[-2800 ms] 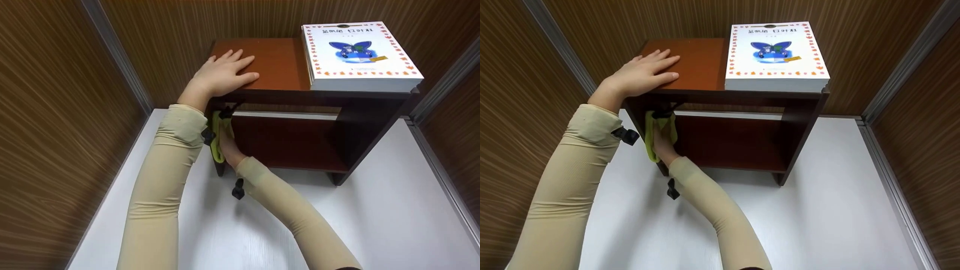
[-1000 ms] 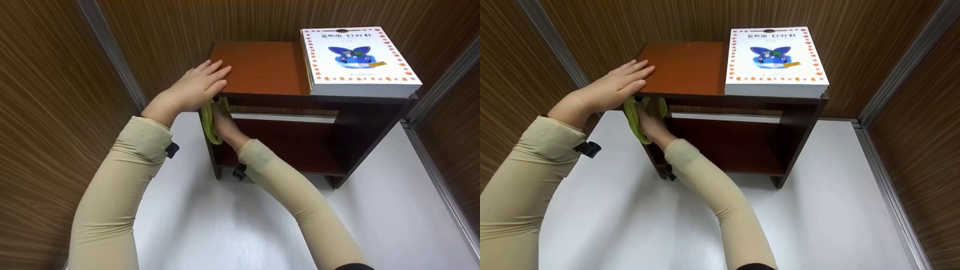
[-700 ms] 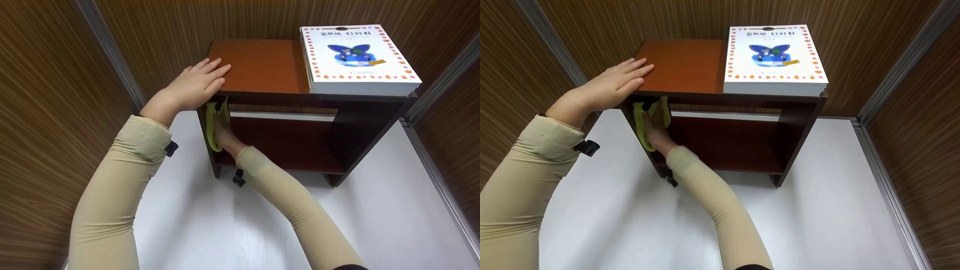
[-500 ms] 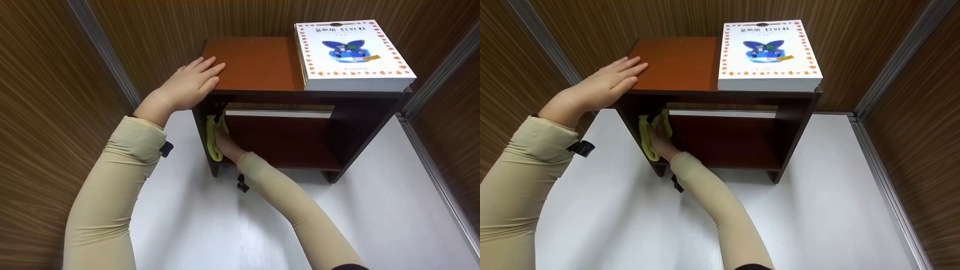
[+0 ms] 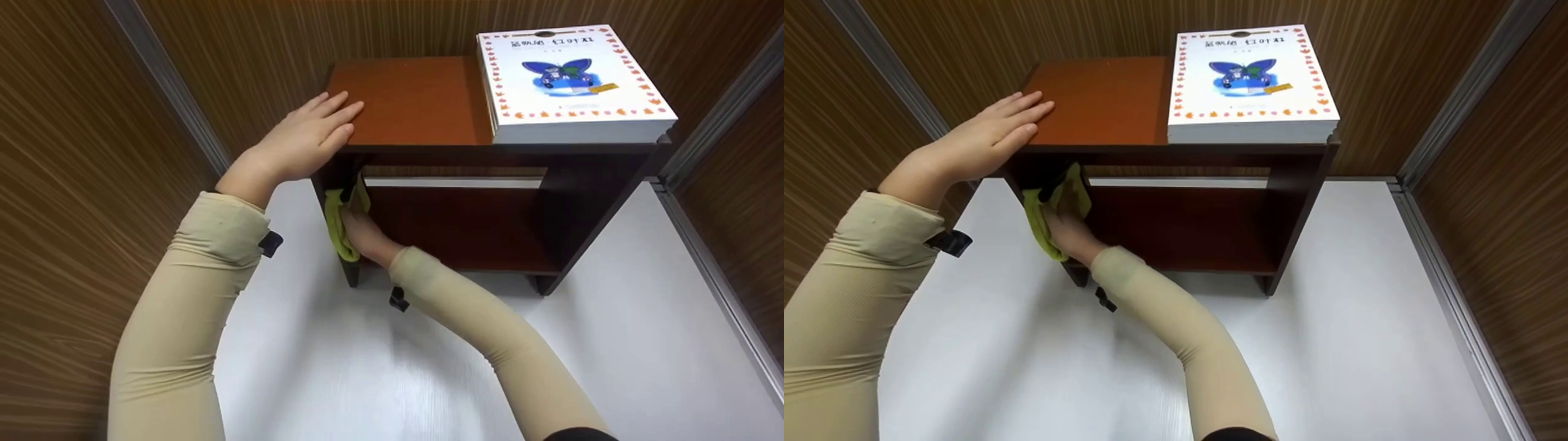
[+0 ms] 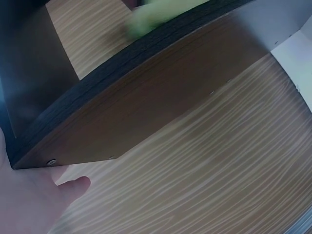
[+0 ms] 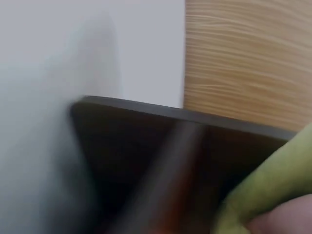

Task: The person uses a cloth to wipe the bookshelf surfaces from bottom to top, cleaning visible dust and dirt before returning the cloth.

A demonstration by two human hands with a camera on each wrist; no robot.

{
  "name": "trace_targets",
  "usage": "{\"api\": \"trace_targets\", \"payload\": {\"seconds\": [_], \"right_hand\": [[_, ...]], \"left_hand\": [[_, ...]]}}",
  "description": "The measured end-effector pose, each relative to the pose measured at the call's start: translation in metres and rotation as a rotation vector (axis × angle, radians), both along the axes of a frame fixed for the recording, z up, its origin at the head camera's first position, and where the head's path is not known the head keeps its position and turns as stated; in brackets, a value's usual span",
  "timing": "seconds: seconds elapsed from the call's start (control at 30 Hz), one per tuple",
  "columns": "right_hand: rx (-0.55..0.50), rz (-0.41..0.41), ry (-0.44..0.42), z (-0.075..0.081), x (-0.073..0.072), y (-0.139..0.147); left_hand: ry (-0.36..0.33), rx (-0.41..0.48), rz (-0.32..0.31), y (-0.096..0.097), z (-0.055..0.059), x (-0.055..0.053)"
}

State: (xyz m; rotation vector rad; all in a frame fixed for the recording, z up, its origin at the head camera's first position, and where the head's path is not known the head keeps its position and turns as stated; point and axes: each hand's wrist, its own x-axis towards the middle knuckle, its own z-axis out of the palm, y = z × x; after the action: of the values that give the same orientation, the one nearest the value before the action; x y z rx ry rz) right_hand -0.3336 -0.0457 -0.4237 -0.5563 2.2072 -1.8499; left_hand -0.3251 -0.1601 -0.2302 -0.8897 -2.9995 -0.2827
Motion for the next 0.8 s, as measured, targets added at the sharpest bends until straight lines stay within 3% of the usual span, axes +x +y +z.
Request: {"api": "trace_targets", "payload": {"seconds": [0.17,0.27,0.47,0.67,0.73,0.8], "right_hand": [[-0.162,0.03,0.306,0.045,0.003,-0.011],[-0.224,0.018,0.384,0.059,0.004,-0.015],[-0.269,-0.028,0.282,0.066,-0.006,-0.012],[-0.431,-0.039,0.016,0.066,-0.027,-0.013],[-0.396,-0.066,-0.016,0.056,-0.034,-0.011],[-0.276,-0.071,-0.043,0.044,-0.037,-0.007]], "left_hand": [[0.035,-0.014,0.008,-0.001,0.0,0.0],[0.044,-0.016,0.01,-0.001,-0.001,0.0],[0.03,-0.018,0.004,0.003,0.001,-0.001],[0.019,-0.012,0.01,0.002,0.001,0.0],[0.014,-0.008,0.014,0.001,0.001,0.001],[0.007,-0.005,0.019,-0.001,0.001,0.002]]}}
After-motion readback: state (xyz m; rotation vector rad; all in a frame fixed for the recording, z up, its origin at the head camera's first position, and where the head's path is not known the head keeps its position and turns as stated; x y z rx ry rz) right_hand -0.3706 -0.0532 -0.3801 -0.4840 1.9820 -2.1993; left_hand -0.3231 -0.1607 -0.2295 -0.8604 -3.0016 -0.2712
